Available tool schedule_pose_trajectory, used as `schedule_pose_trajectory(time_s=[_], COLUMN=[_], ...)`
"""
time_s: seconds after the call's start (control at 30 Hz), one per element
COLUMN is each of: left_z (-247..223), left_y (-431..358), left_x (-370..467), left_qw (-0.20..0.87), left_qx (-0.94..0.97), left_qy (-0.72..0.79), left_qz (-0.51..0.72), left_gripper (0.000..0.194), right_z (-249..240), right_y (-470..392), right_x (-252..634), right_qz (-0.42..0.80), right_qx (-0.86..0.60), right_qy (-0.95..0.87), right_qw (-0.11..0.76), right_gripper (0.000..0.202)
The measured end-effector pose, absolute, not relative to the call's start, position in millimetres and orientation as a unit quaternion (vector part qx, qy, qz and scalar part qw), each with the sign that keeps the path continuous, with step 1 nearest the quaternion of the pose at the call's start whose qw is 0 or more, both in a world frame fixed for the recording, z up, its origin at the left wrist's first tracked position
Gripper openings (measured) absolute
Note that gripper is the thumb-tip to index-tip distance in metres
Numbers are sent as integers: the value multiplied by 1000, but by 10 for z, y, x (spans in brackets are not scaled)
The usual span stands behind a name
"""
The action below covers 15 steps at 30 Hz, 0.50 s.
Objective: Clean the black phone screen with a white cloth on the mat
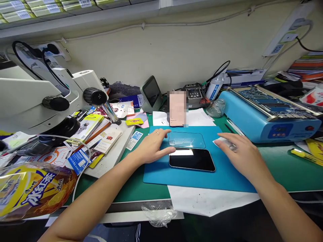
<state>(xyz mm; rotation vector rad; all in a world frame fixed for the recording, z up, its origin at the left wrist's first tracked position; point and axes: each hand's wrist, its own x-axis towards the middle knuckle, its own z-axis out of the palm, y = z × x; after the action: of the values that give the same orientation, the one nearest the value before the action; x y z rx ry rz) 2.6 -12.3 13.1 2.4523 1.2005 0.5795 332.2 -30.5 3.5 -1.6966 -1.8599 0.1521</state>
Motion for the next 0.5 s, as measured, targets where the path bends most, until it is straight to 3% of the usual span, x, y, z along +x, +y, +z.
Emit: schedule_pose_trajectory(time_s=[0.17,0.5], left_z=[125,101], left_y=[-108,-99], left_x=[28,18], left_qw=[153,185], left_qx=[903,924], left_qy=[364,306], left_qz=[169,138], left_gripper=[62,80], right_z=[-88,-33], right_y=[-359,-761], right_x=[3558,3110], right_qz=[17,3], right_qx=[-621,-518], right_qy=[-746,-802], right_qw=[238,298], right_gripper=[54,38])
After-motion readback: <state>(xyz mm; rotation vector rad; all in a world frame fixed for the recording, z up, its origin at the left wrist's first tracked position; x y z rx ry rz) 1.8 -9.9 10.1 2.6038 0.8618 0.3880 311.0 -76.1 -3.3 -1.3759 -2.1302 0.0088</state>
